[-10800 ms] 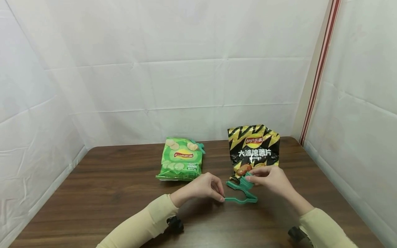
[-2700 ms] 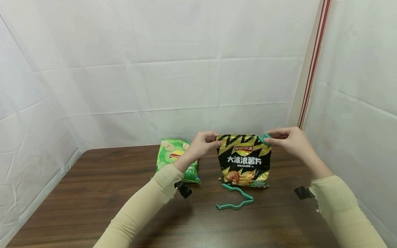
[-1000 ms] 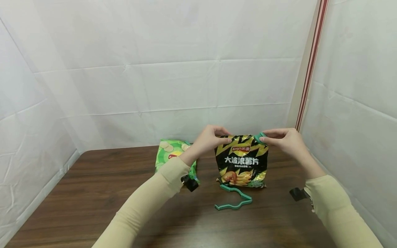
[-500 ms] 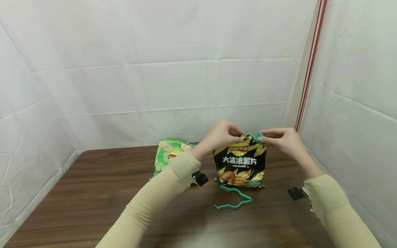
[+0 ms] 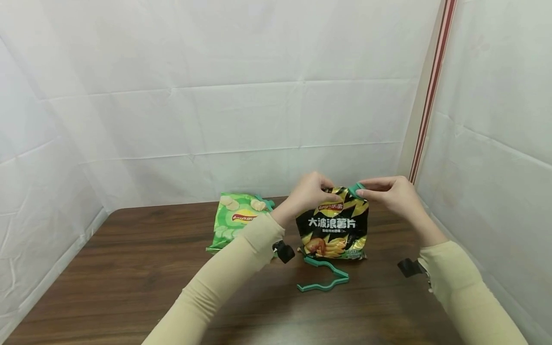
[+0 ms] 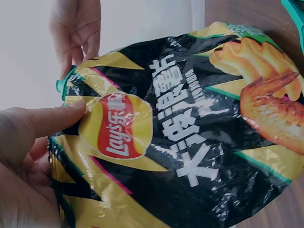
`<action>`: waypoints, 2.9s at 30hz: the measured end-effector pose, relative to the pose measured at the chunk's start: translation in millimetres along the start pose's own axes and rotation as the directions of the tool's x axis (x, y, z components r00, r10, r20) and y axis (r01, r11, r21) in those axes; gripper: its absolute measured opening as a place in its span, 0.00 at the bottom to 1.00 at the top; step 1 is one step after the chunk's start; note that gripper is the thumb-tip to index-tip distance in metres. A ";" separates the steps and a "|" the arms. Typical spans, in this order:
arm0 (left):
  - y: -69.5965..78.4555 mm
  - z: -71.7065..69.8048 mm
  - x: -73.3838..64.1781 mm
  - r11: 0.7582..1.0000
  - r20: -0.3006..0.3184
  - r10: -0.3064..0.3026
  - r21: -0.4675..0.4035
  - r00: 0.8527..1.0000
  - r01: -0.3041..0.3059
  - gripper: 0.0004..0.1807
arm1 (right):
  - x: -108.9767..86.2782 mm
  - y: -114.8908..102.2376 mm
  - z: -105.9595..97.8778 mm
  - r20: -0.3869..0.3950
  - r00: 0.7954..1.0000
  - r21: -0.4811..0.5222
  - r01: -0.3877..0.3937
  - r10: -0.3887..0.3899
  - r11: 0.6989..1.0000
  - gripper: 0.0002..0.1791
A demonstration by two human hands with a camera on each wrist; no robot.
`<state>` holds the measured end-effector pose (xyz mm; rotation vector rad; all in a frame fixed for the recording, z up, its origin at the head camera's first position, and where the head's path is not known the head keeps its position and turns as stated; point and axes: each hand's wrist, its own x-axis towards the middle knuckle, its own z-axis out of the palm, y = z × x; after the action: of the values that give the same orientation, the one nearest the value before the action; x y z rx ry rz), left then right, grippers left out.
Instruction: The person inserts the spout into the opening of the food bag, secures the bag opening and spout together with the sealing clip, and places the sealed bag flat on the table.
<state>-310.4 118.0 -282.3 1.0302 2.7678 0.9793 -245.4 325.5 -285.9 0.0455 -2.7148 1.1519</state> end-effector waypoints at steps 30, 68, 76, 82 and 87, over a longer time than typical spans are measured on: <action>-10.5 30.7 -4.2 0.984 -0.200 0.032 -0.164 0.979 -0.065 0.08 | 2.6 2.4 1.6 -0.001 1.000 0.024 0.017 -0.017 1.000 0.23; -12.2 40.1 -1.8 0.980 -0.297 0.034 -0.175 0.954 -0.089 0.07 | 1.1 13.2 7.2 -0.053 0.996 0.062 0.073 -0.070 0.995 0.20; -12.3 41.5 -0.9 0.982 -0.307 0.026 -0.171 0.951 -0.082 0.09 | -5.6 16.8 5.3 -0.099 0.991 0.070 0.101 -0.093 0.992 0.20; -12.2 44.0 -0.8 0.979 -0.294 0.020 -0.187 0.956 -0.078 0.07 | -20.1 17.4 7.5 -0.170 0.978 0.129 0.146 -0.123 0.981 0.20; -11.4 43.5 -1.4 0.978 -0.287 0.019 -0.196 0.958 -0.078 0.06 | -33.8 19.3 11.3 -0.178 0.976 0.099 0.148 -0.128 0.984 0.18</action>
<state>-305.7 134.5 -323.8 1.0017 2.7837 1.4937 -216.0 329.4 -313.7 0.1426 -2.4547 1.2066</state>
